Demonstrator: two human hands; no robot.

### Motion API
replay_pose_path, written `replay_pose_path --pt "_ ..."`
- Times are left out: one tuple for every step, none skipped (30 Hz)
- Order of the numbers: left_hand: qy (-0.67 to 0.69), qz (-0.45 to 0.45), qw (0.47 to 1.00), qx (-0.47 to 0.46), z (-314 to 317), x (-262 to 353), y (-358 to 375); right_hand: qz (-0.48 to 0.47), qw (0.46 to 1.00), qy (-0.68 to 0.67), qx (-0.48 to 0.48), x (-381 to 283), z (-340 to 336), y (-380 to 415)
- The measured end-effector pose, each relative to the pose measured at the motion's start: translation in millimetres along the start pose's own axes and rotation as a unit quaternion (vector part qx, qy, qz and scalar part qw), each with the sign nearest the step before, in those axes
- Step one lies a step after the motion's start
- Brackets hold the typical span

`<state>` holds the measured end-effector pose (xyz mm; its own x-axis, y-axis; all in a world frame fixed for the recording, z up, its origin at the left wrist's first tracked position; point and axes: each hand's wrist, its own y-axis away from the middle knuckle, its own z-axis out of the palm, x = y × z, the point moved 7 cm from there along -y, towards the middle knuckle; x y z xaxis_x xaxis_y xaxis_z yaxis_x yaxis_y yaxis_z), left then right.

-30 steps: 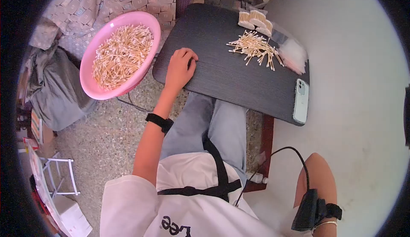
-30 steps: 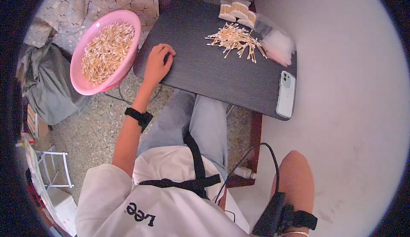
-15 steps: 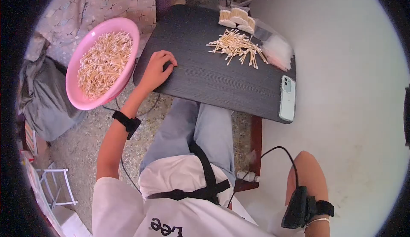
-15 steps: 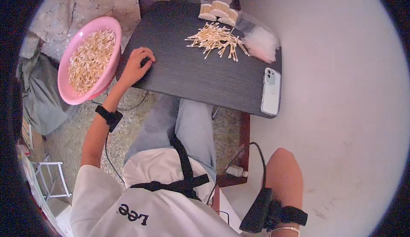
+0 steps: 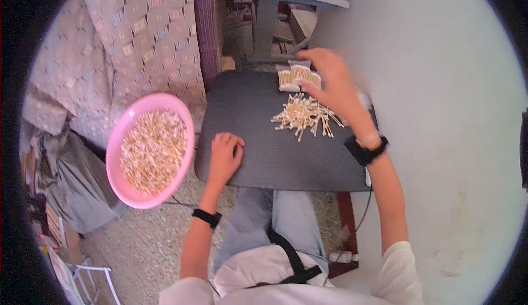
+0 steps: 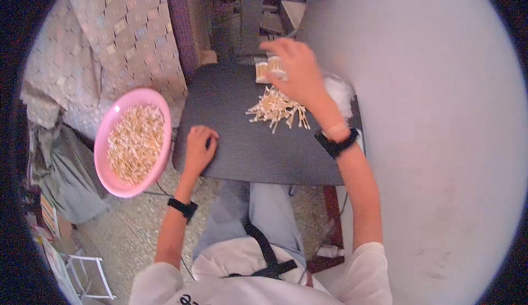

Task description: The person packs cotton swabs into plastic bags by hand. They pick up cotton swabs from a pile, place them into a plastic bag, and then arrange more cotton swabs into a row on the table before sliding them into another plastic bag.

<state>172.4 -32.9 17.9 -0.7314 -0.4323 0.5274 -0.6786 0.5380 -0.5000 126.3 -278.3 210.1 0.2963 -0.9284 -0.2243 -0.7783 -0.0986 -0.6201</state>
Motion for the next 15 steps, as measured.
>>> replay_pose_path --pt "0.002 0.006 1.0 0.006 0 0 -1 -0.04 0.992 0.108 -0.055 17 35 -6" --pt "0.004 0.01 1.0 0.011 1 0 0 -0.01 0.985 0.135 -0.104 41 64 -8" --pt "0.007 0.011 1.0 0.016 0 0 1 0.019 0.975 0.159 -0.156 63 91 -7" --pt "0.006 0.013 1.0 0.014 -2 2 2 0.047 0.96 0.182 -0.209 81 114 -9" --pt "0.005 0.014 1.0 0.013 -2 3 0 0.06 0.949 0.186 -0.246 93 128 -15" --pt "0.006 0.013 1.0 0.012 -2 3 0 0.073 0.936 0.19 -0.286 106 140 -19" --pt "0.008 0.006 1.0 0.008 -2 3 0 0.086 0.921 0.194 -0.327 118 151 -20" --pt "0.011 -0.001 1.0 0.003 -3 4 -1 0.094 0.909 0.2 -0.354 130 160 -22" --pt "0.015 -0.008 1.0 -0.002 -2 3 -2 0.102 0.91 0.174 -0.362 139 168 -21" --pt "0.007 -0.007 1.0 -0.006 -2 4 -2 0.11 0.91 0.148 -0.37 146 173 -22" --pt "0.007 -0.006 1.0 -0.001 -2 3 -4 0.118 0.909 0.123 -0.38 153 178 -21" --pt "0.009 -0.006 1.0 0.002 -1 3 -2 0.123 0.912 0.103 -0.376 160 182 -17" --pt "0.011 -0.007 1.0 0.004 -2 5 -2 0.131 0.909 0.101 -0.381 162 184 -16" --pt "0.012 -0.011 1.0 0.004 -2 5 -2 0.14 0.906 0.099 -0.387 166 186 -16" --pt "0.014 -0.015 1.0 0.004 -2 4 -2 0.148 0.902 0.097 -0.395 169 189 -15"
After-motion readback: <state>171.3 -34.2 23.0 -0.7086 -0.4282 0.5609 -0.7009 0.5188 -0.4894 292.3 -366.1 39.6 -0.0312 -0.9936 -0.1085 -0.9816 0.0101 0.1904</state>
